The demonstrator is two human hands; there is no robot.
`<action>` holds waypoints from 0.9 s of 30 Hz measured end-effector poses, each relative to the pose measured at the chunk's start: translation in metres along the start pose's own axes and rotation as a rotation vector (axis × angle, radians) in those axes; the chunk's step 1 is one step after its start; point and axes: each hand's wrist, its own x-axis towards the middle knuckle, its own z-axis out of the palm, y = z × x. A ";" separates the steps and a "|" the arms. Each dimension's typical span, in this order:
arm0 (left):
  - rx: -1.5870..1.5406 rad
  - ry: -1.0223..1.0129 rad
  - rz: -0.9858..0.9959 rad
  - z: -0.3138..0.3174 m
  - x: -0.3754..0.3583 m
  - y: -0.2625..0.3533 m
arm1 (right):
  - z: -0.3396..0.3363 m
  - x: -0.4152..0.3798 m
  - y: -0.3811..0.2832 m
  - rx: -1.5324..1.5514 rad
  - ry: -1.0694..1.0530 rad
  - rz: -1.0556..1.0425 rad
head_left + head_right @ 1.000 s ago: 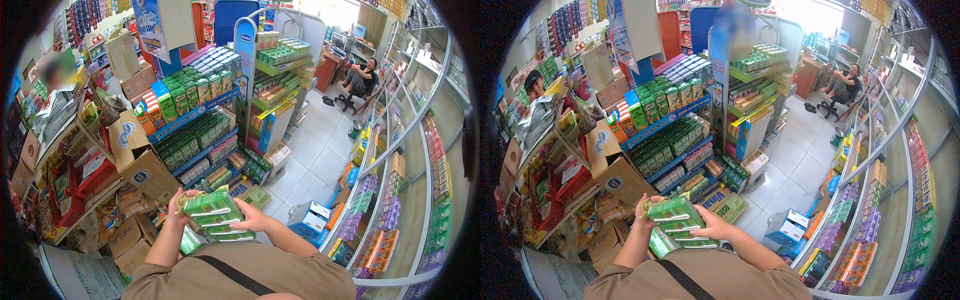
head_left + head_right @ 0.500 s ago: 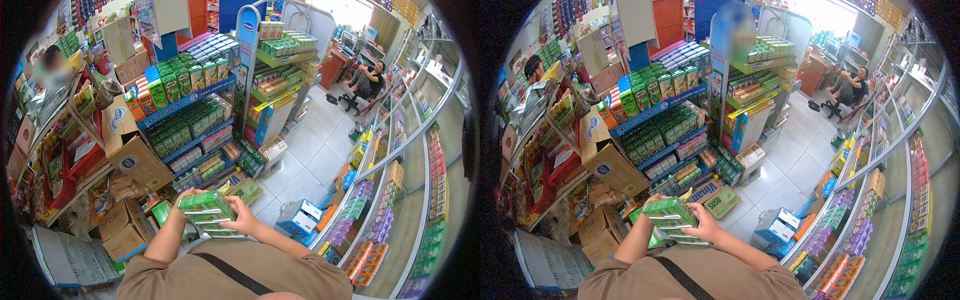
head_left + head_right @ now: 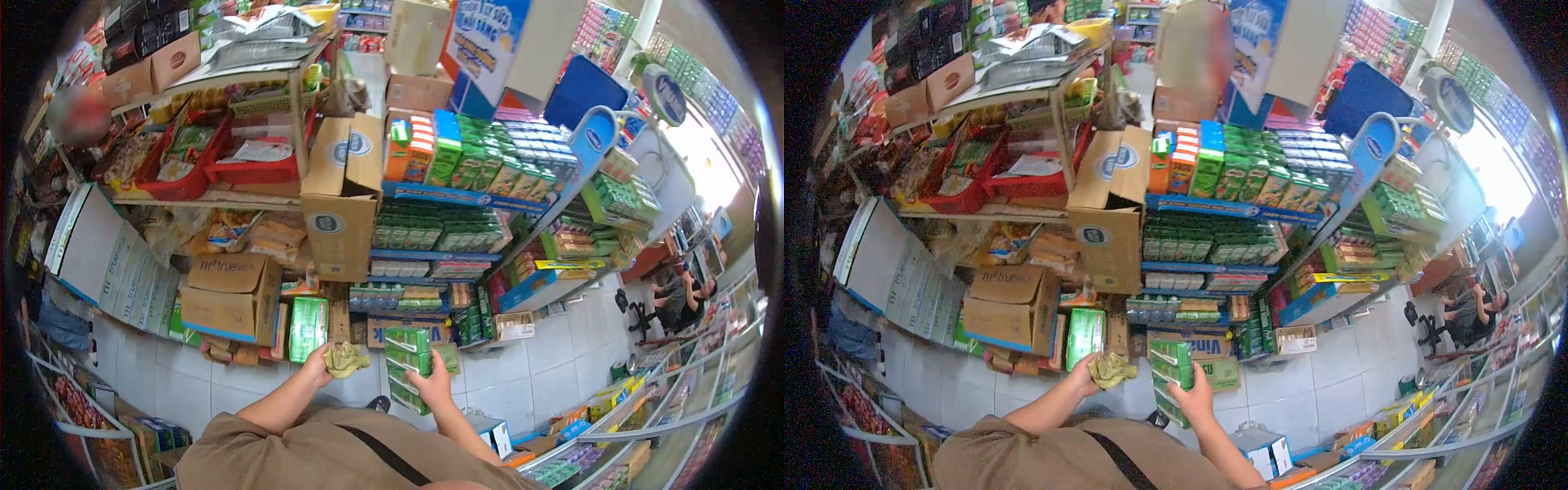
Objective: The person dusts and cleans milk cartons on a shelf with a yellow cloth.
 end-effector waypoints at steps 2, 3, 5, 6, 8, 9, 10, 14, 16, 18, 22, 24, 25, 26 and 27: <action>0.015 0.032 0.064 -0.005 -0.006 0.018 | 0.008 0.007 -0.006 -0.087 -0.050 -0.030; -0.034 0.025 0.064 -0.010 -0.005 0.026 | 0.008 0.010 -0.038 -0.271 -0.121 0.034; -0.067 0.016 0.063 -0.018 -0.003 0.045 | 0.017 0.022 -0.053 -0.436 -0.238 -0.008; -0.060 0.012 0.065 -0.017 -0.002 0.055 | 0.022 0.030 -0.058 -0.544 -0.303 0.007; -0.028 0.022 0.062 -0.017 -0.001 0.075 | 0.032 0.052 -0.069 -0.721 -0.497 -0.112; -0.005 0.035 0.061 -0.019 0.000 0.085 | 0.039 0.056 -0.070 -0.802 -0.599 -0.176; 0.017 0.045 0.063 -0.023 -0.001 0.093 | 0.051 0.056 -0.067 -0.803 -0.654 -0.187; 0.026 -0.020 0.023 -0.030 0.009 0.136 | 0.081 0.074 -0.075 -0.816 -0.781 -0.164; 0.073 -0.034 0.015 -0.036 0.018 0.157 | 0.088 0.075 -0.079 -0.680 -0.740 -0.095; 0.118 -0.098 -0.001 -0.043 0.034 0.176 | 0.095 0.075 -0.075 -0.649 -0.608 0.012; 0.222 -0.054 -0.017 -0.014 0.037 0.196 | 0.077 0.073 -0.078 -0.680 -0.355 0.177; 0.267 -0.044 -0.007 0.005 0.034 0.200 | 0.063 0.076 -0.071 -0.643 -0.182 0.231; 0.275 -0.028 -0.010 -0.005 0.049 0.198 | 0.052 0.078 -0.071 -0.591 -0.097 0.240; 0.273 -0.048 -0.021 -0.006 0.057 0.193 | 0.040 0.080 -0.070 -0.538 -0.016 0.248; 0.268 -0.065 -0.031 -0.001 0.060 0.186 | 0.028 0.082 -0.075 -0.467 0.054 0.310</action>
